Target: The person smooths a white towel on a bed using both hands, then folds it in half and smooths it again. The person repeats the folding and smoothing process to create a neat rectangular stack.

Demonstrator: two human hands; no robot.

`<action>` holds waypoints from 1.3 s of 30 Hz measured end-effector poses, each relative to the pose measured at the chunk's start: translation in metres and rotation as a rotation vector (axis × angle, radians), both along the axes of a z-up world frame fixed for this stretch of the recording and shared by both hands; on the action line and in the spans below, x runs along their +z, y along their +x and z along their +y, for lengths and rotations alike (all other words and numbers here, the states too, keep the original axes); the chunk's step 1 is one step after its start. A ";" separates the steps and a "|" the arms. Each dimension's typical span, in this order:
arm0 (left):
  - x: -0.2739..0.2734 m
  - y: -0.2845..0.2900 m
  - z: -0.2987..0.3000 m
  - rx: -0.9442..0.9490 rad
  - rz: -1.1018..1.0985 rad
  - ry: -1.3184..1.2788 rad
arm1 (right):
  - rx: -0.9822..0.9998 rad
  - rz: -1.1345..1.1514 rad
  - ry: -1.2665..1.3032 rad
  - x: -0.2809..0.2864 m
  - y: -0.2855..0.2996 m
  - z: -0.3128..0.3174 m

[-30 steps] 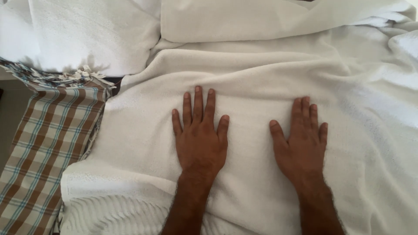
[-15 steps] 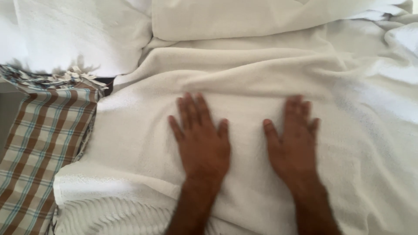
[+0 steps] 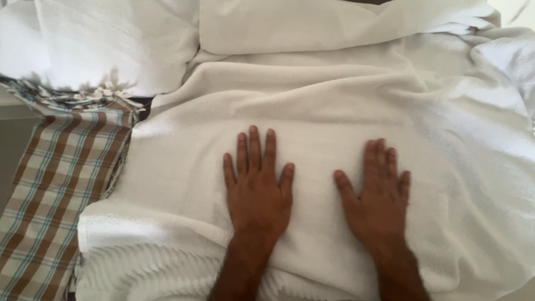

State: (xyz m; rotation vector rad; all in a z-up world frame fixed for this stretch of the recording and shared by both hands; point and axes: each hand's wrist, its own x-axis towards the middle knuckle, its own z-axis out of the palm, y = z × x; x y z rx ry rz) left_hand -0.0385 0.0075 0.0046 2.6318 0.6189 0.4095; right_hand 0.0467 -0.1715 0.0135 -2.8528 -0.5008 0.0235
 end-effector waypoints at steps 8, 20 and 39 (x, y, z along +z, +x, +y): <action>-0.005 0.005 0.040 0.122 0.071 0.016 | -0.187 0.104 -0.023 -0.007 0.011 -0.027; -0.010 0.006 0.050 0.163 0.060 0.019 | -0.325 0.140 -0.027 -0.013 0.033 -0.063; 0.005 0.030 -0.018 -0.066 -0.065 -0.084 | 0.079 -0.120 0.101 -0.010 0.000 0.038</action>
